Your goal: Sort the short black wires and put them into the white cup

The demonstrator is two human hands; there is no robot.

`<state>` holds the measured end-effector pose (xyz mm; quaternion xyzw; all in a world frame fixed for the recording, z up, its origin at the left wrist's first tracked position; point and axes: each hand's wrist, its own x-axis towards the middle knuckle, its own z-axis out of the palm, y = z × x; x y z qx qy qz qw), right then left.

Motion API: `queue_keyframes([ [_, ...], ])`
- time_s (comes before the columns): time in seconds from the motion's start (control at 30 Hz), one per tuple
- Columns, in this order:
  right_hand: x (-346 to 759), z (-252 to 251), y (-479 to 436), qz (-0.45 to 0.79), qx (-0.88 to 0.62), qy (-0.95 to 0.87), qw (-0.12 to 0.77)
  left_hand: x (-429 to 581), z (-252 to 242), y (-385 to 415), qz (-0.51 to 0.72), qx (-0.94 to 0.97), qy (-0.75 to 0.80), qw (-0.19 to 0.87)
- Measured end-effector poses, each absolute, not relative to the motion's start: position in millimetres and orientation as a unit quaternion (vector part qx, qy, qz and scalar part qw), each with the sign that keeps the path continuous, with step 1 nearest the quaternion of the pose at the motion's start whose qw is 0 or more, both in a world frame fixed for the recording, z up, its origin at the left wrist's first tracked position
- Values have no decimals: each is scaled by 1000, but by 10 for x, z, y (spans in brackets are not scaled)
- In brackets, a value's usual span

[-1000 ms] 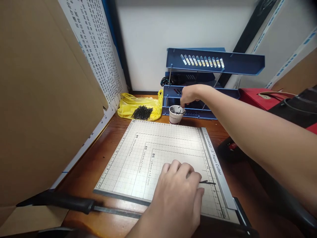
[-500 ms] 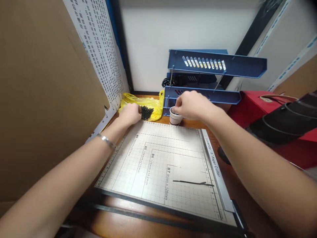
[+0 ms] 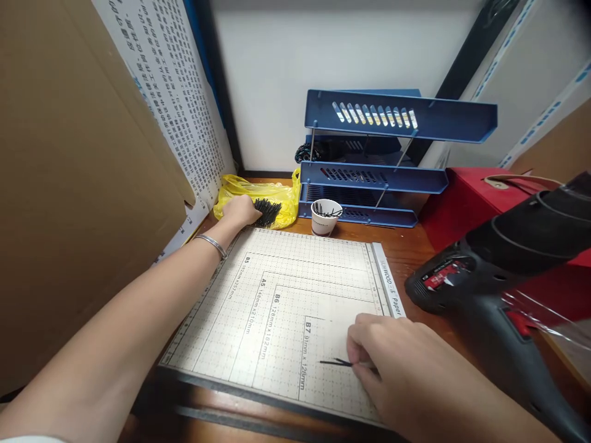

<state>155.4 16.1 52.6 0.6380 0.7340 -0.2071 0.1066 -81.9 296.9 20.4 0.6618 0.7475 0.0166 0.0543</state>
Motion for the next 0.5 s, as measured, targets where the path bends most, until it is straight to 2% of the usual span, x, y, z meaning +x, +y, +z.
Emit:
queue_keyframes([
  [0.1, 1630, 473, 118, -236, 648, 720, 79, -805, 181, 3043, 26, 654, 753, 67],
  [0.23, 1705, 418, 107, -273, 642, 716, -22, -826, 150, 3135, 38, 634, 767, 96],
  [0.5, 1884, 412, 191, -314, 606, 722, -113, -889, 129, 3203, 55, 596, 778, 192],
])
